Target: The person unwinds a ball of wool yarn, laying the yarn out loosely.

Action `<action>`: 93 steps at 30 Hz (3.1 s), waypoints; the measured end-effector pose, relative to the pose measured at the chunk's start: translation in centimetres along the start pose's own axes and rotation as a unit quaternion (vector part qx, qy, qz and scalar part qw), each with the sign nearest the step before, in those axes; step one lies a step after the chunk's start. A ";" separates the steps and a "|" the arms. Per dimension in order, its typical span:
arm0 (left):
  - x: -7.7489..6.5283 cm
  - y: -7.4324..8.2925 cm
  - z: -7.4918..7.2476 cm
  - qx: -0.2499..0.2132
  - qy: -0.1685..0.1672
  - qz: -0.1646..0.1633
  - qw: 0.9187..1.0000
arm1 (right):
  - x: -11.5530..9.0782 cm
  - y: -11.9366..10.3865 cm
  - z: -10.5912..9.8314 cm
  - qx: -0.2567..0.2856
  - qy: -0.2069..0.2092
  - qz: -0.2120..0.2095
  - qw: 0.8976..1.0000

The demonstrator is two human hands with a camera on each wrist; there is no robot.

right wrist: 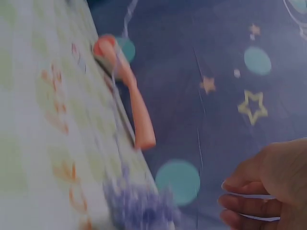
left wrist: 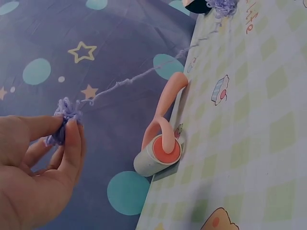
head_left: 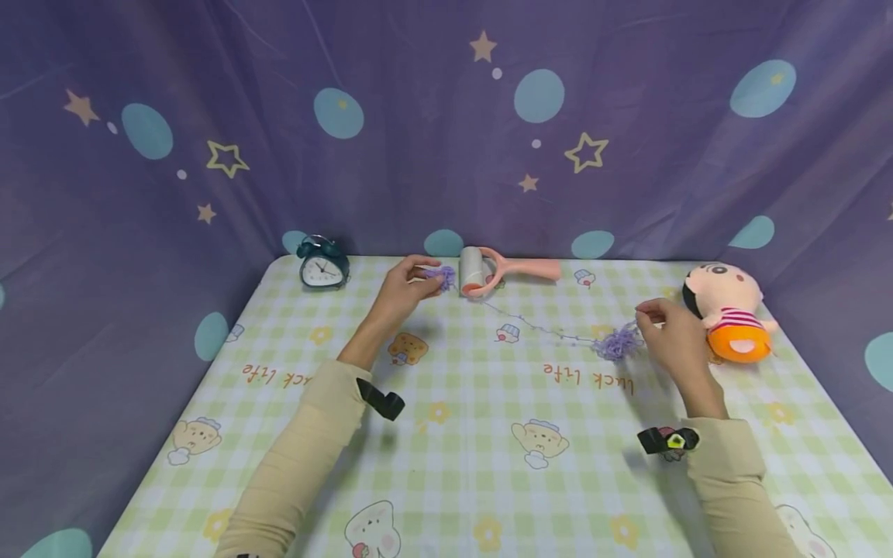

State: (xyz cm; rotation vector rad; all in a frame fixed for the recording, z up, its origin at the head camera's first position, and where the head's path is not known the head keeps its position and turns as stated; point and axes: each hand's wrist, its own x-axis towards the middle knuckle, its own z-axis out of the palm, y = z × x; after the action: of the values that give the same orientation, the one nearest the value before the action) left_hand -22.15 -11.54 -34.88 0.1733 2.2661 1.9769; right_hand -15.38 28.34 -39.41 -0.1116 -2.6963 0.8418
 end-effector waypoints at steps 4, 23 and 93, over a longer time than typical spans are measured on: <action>-0.2 0.1 0.2 0.024 -0.019 -0.001 1.000 | 0.3 -2.6 1.3 0.035 0.000 -0.038 0.999; -0.3 -0.5 1.2 -0.039 -0.064 -0.007 0.997 | -0.3 -11.3 10.0 0.132 -0.121 -0.221 0.959; -0.2 -0.7 0.1 0.045 0.015 -0.020 0.999 | 0.2 -4.0 1.1 0.192 0.175 -0.043 0.965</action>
State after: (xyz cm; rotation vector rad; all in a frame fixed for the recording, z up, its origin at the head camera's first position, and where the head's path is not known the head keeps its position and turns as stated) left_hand -21.91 -11.53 -35.60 0.1058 2.3596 1.8716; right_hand -15.85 24.48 -37.90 -0.0496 -2.1550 1.1755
